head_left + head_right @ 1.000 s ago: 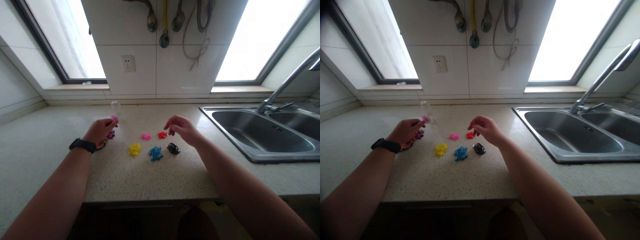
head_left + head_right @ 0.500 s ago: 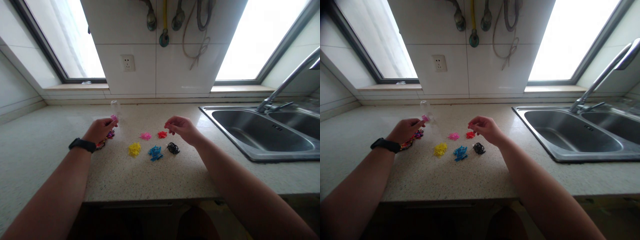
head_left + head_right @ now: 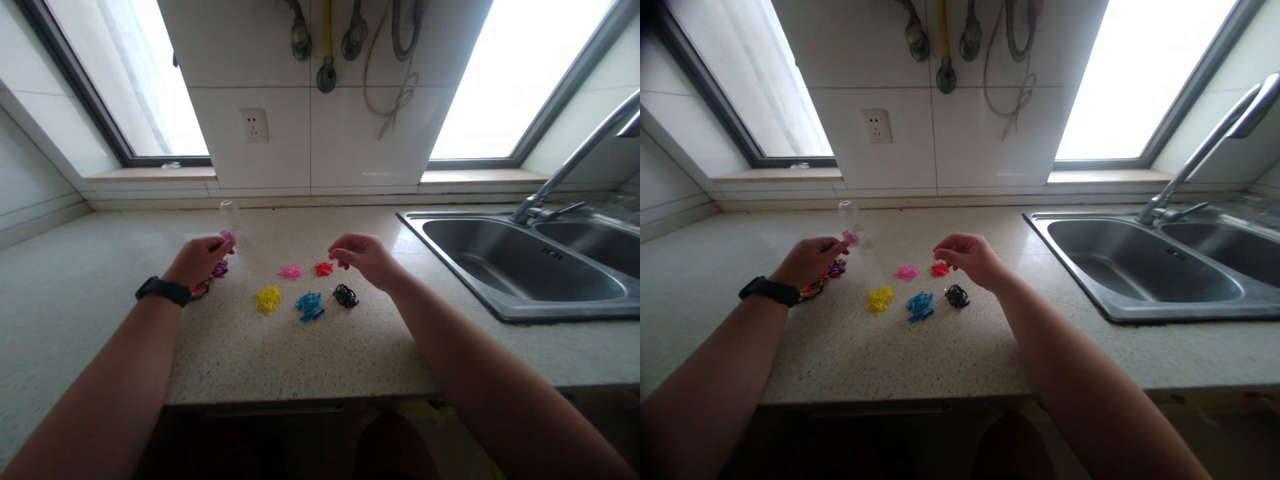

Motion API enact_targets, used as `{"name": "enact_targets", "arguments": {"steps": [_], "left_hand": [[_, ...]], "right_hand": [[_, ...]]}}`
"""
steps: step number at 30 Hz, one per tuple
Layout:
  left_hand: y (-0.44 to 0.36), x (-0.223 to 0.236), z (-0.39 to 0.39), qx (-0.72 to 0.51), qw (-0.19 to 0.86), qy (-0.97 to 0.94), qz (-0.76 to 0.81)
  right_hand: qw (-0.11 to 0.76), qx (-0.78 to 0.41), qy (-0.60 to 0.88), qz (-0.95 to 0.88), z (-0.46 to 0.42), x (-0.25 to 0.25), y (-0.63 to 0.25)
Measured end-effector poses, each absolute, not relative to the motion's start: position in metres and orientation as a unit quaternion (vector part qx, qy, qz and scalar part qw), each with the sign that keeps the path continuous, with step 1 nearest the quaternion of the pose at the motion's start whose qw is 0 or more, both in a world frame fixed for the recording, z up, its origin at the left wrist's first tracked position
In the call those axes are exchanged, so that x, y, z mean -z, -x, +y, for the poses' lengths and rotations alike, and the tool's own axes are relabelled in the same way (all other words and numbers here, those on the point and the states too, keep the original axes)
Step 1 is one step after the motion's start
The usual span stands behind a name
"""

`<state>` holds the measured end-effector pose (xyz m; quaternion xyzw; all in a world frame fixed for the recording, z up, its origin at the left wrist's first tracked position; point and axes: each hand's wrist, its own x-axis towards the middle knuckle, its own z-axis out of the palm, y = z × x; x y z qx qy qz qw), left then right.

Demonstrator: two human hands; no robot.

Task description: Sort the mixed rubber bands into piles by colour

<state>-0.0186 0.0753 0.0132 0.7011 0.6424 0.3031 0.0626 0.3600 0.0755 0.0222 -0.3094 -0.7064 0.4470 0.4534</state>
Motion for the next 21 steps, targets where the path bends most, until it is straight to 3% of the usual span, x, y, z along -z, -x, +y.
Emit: {"name": "enact_targets", "arguments": {"steps": [21], "left_hand": [[0.0176,-0.014,0.0751,-0.3,0.059,-0.704,0.641]], "right_hand": [[0.449,-0.466,0.296,-0.703,0.0746,-0.022,-0.36]]}}
